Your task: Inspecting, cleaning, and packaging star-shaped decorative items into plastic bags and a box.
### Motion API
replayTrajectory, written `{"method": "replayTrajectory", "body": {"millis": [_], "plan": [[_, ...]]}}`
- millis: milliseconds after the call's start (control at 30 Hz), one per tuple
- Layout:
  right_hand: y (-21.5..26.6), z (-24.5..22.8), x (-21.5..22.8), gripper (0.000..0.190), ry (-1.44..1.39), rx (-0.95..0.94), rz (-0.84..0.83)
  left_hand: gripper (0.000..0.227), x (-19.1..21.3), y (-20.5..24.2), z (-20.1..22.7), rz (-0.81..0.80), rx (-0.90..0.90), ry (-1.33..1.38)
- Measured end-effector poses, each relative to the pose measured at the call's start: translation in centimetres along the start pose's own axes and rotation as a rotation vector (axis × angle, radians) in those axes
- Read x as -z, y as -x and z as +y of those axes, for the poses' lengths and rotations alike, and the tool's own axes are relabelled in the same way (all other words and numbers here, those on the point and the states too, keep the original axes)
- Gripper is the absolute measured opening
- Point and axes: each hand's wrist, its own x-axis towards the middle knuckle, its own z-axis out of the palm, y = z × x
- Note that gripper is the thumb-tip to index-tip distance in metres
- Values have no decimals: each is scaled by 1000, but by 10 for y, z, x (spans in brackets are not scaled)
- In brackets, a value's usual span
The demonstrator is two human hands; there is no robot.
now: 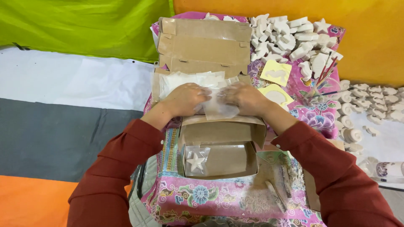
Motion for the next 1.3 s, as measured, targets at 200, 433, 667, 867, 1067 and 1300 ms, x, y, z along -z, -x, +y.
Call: {"method": "replayTrajectory", "body": {"millis": [200, 433, 667, 867, 1067, 1300], "plan": [[7, 11, -13, 21, -124, -111, -36, 32, -11, -3, -12, -190, 117, 74], [10, 11, -24, 26, -426, -584, 34, 28, -1, -10, 6, -152, 470, 362], [12, 50, -67, 58, -479, -890, 102, 51, -29, -10, 1, 23, 786, 609], [6, 37, -50, 35, -504, -839, 93, 51, -5, -3, 15, 71, 783, 711], [9, 33, -45, 42, -625, -795, 62, 50, -18, -3, 13, 45, 739, 700], [15, 36, -50, 32, -626, -763, 163, 32, -45, -4, 1, 157, 762, 677]]}}
